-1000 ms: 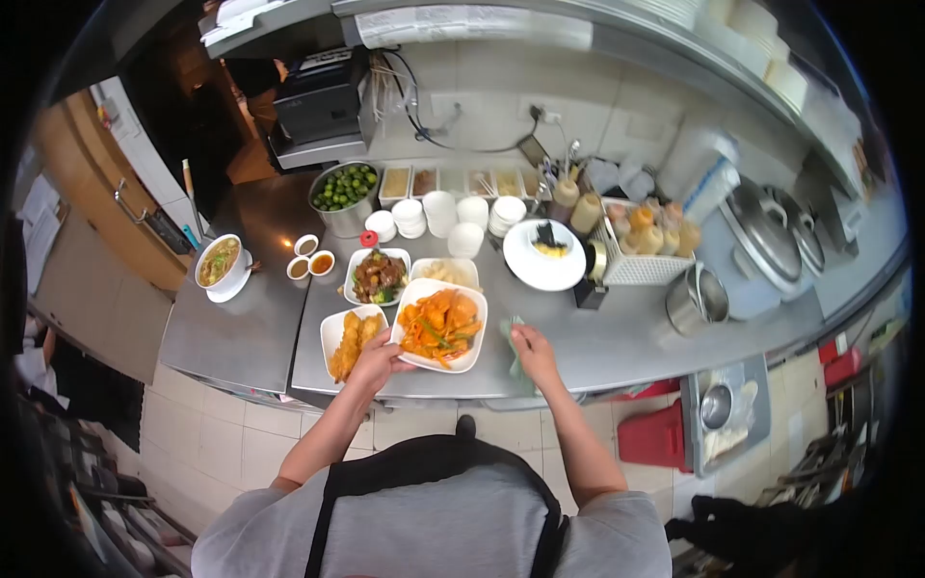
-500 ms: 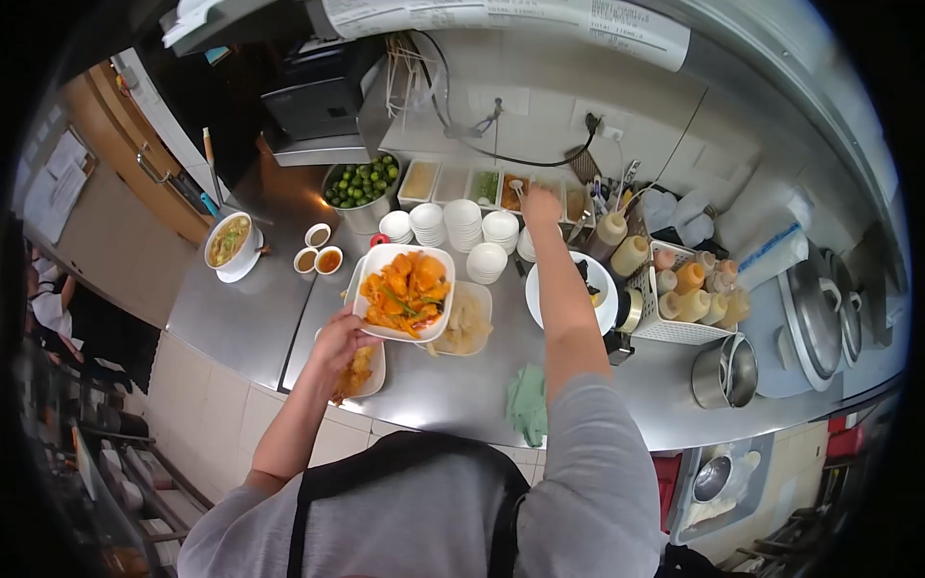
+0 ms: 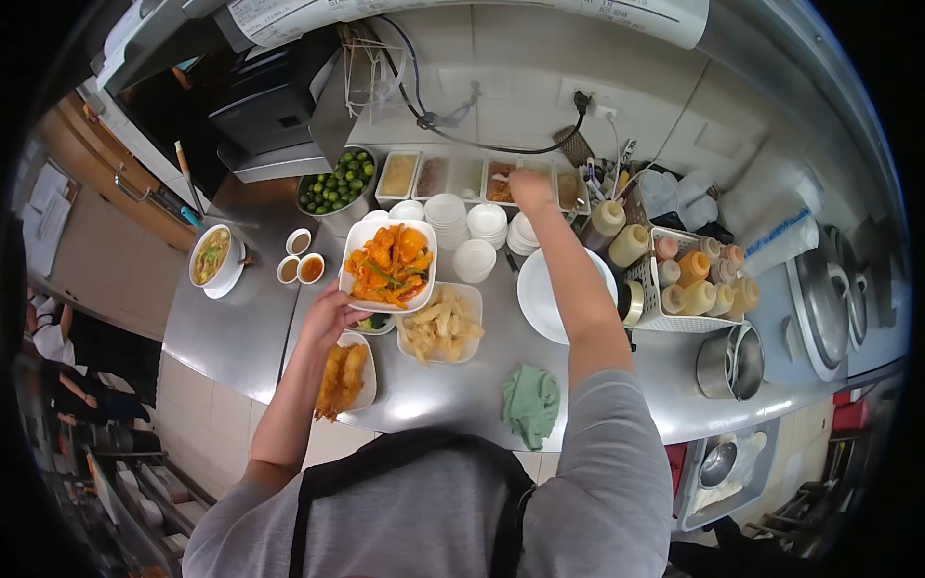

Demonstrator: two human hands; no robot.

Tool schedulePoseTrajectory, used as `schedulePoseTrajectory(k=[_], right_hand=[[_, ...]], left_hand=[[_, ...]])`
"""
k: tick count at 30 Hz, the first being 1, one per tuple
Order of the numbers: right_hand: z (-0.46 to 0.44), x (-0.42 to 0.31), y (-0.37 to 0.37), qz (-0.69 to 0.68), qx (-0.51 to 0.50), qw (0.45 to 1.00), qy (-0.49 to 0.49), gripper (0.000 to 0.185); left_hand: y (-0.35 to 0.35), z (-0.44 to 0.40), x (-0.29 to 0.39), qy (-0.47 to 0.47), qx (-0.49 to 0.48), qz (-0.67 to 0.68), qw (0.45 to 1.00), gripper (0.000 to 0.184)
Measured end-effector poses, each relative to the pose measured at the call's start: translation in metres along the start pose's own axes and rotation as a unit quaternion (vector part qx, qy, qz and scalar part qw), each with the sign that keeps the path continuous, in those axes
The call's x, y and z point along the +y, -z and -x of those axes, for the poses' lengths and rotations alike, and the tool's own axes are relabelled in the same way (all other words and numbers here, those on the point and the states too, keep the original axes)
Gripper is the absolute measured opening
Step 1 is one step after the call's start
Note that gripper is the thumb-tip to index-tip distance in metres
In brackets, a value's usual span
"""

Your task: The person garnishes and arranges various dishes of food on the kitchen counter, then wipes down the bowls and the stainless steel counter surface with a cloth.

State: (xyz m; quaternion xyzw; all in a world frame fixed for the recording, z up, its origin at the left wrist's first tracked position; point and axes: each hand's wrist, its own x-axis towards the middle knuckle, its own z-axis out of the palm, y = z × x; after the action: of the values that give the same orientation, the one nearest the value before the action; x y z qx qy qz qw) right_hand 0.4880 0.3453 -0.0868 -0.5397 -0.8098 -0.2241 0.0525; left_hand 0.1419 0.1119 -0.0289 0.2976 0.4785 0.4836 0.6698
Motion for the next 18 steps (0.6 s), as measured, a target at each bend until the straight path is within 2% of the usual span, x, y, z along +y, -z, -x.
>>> schedulePoseTrajectory(k=[5, 6, 7, 9, 13, 14, 15, 16, 18], right_hand=[[0.008, 0.004, -0.018, -0.090, 0.102, 0.984, -0.119, 0.013], [0.009, 0.001, -0.023, -0.167, 0.098, 0.972, -0.133, 0.017], [0.010, 0.001, -0.027, -0.166, 0.098, 0.972, -0.134, 0.017], [0.011, -0.004, -0.019, -0.294, 0.067, 0.931, -0.206, 0.020], [0.013, 0.009, -0.018, -0.339, 0.047, 0.897, -0.279, 0.019], [0.012, 0.014, -0.015, -0.464, 0.038, 0.808, -0.360, 0.020], [0.013, 0.014, -0.013, -0.576, 0.027, 0.695, -0.430, 0.020], [0.017, 0.012, -0.012, -0.576, 0.022, 0.695, -0.429, 0.020], [0.027, 0.005, 0.026, -0.657, 0.031, 0.626, -0.419, 0.023]], left_hand=[[-0.009, -0.037, -0.003, 0.011, -0.036, 0.008, 0.999, 0.036], [-0.012, -0.042, -0.004, 0.013, -0.039, 0.012, 0.999, 0.036], [-0.014, -0.047, -0.004, 0.014, -0.041, 0.017, 0.999, 0.036], [-0.017, -0.055, -0.006, 0.014, -0.041, 0.029, 0.999, 0.037], [-0.024, -0.058, -0.004, 0.025, -0.036, 0.029, 0.999, 0.036], [-0.026, -0.060, -0.005, 0.026, -0.036, 0.030, 0.999, 0.036], [-0.026, -0.061, -0.005, 0.028, -0.040, 0.034, 0.998, 0.036], [-0.026, -0.062, -0.006, 0.031, -0.042, 0.039, 0.998, 0.035], [-0.022, -0.069, -0.010, 0.034, -0.036, 0.039, 0.998, 0.034]])
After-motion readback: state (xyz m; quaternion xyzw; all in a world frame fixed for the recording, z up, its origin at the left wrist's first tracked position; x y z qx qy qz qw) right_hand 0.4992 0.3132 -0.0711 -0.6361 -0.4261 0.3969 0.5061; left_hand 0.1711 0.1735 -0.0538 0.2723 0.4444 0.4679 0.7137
